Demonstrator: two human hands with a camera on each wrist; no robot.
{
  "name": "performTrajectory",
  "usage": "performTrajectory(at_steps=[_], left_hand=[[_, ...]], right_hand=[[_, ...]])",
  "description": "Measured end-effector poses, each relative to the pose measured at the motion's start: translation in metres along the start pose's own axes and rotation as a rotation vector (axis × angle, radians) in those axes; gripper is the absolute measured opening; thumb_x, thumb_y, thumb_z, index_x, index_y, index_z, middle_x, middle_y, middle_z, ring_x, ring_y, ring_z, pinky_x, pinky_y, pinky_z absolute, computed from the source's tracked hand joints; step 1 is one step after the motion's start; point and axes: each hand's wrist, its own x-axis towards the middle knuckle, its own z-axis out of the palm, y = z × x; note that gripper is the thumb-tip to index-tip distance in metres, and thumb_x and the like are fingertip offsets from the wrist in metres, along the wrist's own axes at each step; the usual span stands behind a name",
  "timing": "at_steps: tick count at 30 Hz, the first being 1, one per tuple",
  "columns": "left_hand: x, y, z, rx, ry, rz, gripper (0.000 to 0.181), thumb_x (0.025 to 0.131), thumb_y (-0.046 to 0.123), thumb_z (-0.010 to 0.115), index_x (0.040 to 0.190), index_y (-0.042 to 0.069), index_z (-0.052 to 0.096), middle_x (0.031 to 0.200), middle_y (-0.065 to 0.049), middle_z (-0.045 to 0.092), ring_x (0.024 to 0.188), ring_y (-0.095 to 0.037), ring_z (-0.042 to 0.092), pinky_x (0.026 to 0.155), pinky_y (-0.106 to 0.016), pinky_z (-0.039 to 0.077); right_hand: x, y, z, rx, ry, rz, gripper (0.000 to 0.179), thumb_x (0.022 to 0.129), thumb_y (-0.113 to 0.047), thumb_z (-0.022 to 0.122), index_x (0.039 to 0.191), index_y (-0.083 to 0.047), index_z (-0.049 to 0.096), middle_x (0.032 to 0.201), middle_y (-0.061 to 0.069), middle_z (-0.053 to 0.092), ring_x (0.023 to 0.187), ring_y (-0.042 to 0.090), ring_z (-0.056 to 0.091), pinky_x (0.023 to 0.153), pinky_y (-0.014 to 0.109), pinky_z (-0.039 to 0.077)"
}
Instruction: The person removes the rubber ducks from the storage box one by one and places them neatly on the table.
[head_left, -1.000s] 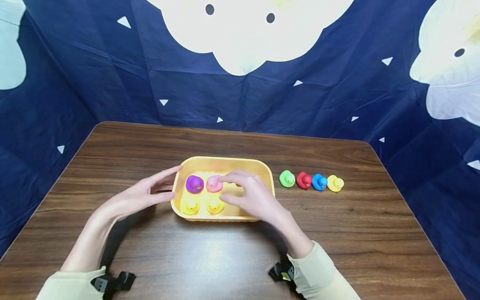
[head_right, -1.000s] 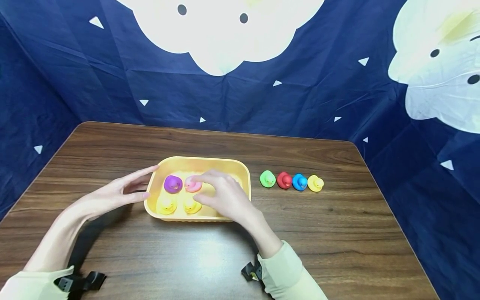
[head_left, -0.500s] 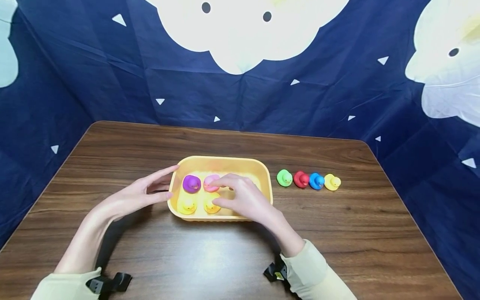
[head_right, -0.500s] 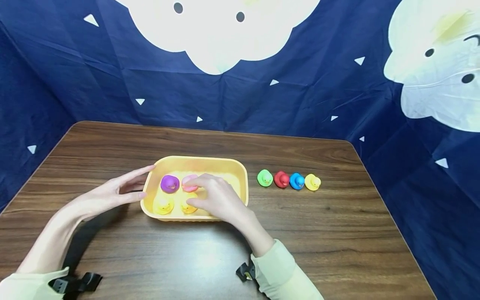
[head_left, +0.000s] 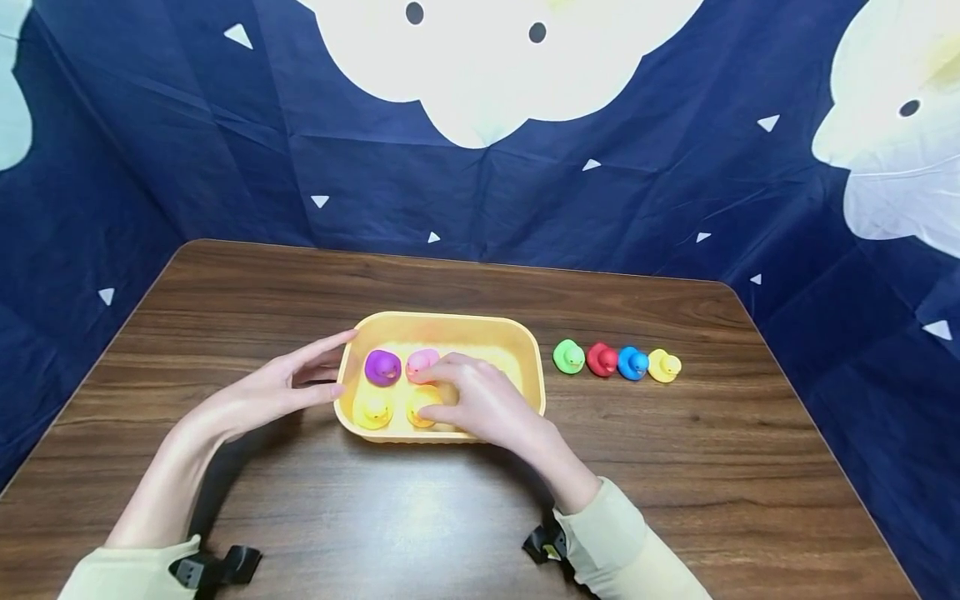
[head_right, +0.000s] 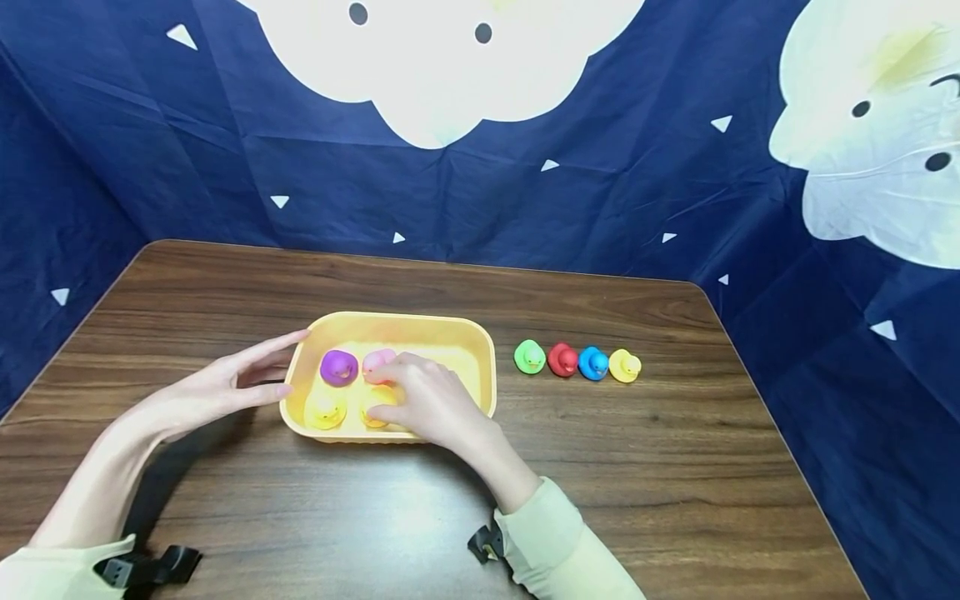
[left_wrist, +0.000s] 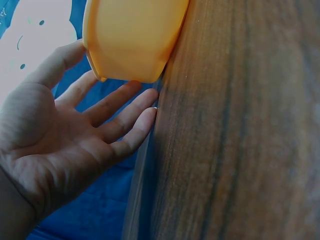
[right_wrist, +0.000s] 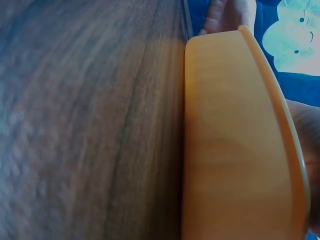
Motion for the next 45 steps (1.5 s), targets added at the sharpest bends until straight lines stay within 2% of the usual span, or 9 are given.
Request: performTrajectory(at_steps=[7, 23, 35, 45], left_hand=[[0.0011, -0.0003, -0.0001, 0.009, 0.002, 0.0, 0.074, 0.102, 0.029, 0.065, 0.164, 0.027, 0.025, 0.168, -0.014, 0.031, 0.147, -0.042, 0.044, 0.097, -0.011, 0.044], [0.0009, -0.0022, -0.0004, -0.006, 0.004, 0.006, 0.074, 0.102, 0.028, 0.065, 0.164, 0.028, 0.025, 0.169, -0.014, 0.029, 0.149, -0.042, 0.041, 0.097, -0.01, 0.043], [0.0012, -0.0004, 0.0003, -0.016, -0.005, 0.001, 0.074, 0.102, 0.029, 0.065, 0.164, 0.028, 0.024, 0.17, -0.013, 0.027, 0.149, -0.042, 0.041, 0.097, -0.01, 0.043], [0.0005, -0.0006, 0.0001, -0.012, -0.002, 0.012, 0.074, 0.102, 0.027, 0.065, 0.164, 0.028, 0.025, 0.168, -0.014, 0.031, 0.148, -0.041, 0.043, 0.097, -0.011, 0.044]], right_hand=[[0.0008, 0.0002, 0.0024, -0.055, -0.024, 0.013, 0.046, 0.084, -0.042, 0.085, 0.125, -0.023, 0.076, 0.123, -0.003, 0.075, 0.112, 0.012, 0.069, 0.097, 0.035, 0.055], [0.0045, -0.0055, 0.0032, -0.133, -0.041, 0.019, 0.035, 0.082, -0.043, 0.086, 0.111, -0.024, 0.079, 0.112, -0.006, 0.074, 0.098, 0.01, 0.067, 0.08, 0.03, 0.054], [0.004, -0.0015, 0.0038, -0.08, -0.028, -0.01, 0.03, 0.083, -0.033, 0.087, 0.108, -0.019, 0.079, 0.101, -0.003, 0.073, 0.086, 0.015, 0.064, 0.077, 0.028, 0.05], [0.0032, 0.0, -0.0008, -0.018, -0.032, -0.016, 0.029, 0.084, -0.027, 0.087, 0.109, -0.016, 0.08, 0.109, -0.001, 0.076, 0.098, 0.013, 0.068, 0.088, 0.029, 0.054]])
